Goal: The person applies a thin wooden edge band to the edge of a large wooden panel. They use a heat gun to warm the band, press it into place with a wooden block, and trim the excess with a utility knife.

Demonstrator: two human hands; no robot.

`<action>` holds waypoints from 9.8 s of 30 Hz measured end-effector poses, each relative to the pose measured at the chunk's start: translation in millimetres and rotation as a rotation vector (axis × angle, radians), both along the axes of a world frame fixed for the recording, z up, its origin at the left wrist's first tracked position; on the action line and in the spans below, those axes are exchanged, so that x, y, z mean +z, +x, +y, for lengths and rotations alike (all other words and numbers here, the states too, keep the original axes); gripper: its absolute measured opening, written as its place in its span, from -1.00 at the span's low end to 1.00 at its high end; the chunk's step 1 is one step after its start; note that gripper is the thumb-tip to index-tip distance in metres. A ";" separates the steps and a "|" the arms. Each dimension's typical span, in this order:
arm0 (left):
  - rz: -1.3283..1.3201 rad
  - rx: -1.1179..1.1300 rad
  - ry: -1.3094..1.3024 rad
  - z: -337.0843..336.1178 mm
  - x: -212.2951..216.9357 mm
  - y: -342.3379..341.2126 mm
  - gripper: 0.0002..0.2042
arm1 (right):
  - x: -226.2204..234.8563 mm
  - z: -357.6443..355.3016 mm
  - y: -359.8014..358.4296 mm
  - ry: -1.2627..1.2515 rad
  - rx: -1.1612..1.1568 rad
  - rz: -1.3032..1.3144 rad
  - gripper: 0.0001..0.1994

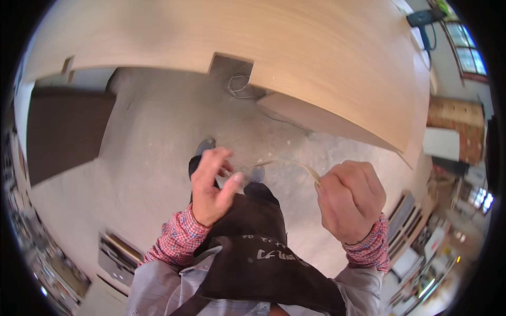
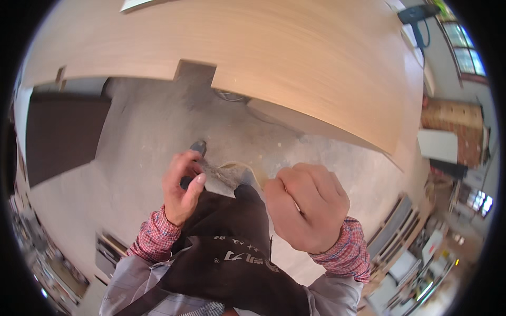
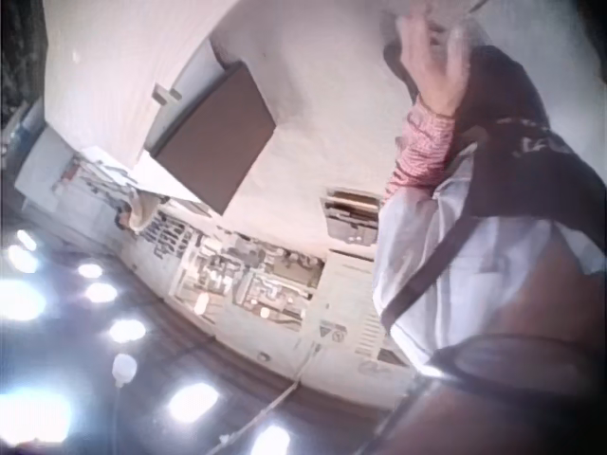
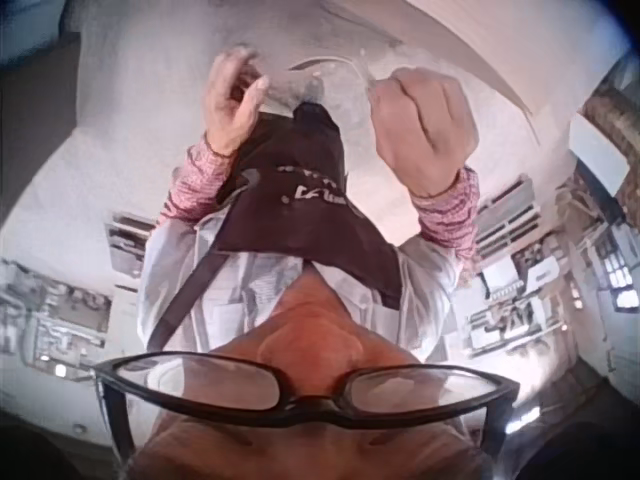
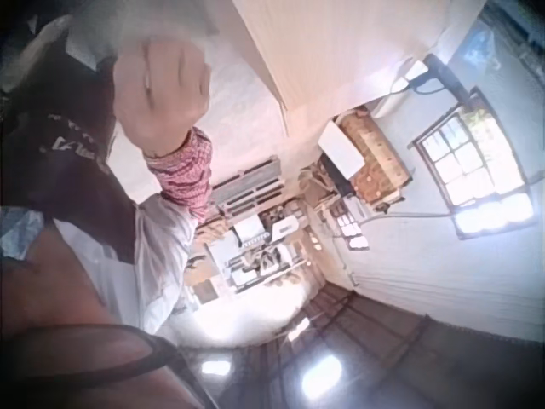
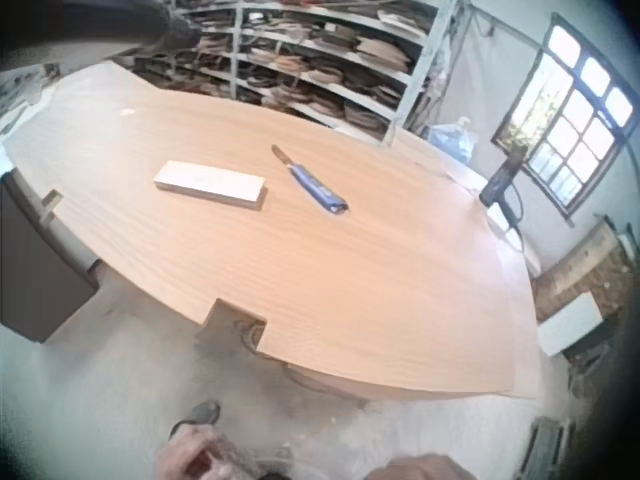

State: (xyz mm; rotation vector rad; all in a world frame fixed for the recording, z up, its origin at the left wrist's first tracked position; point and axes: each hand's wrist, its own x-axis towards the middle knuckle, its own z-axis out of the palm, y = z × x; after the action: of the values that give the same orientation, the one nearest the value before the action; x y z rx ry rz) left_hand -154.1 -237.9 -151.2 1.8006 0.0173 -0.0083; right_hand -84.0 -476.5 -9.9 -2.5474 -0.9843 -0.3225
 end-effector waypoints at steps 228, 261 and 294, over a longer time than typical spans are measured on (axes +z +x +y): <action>-0.613 0.194 0.900 37.1 2.6 166.8 -0.30 | -177.3 107.1 25.8 1.200 -0.511 0.108 -0.88; -0.833 -1.426 0.753 39.5 72.4 310.6 -0.02 | -175.1 268.0 30.0 1.431 -1.162 -0.430 -0.91; -0.895 -1.432 0.664 40.1 66.7 309.2 -0.21 | -191.3 283.9 49.1 1.468 -1.157 -0.508 -0.81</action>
State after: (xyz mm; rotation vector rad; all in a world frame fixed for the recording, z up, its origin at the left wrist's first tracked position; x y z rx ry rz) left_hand 155.2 -197.8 -84.6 1.9101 -2.0687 -0.2341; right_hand -34.9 -192.7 -201.2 -1.2841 0.6592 -1.3672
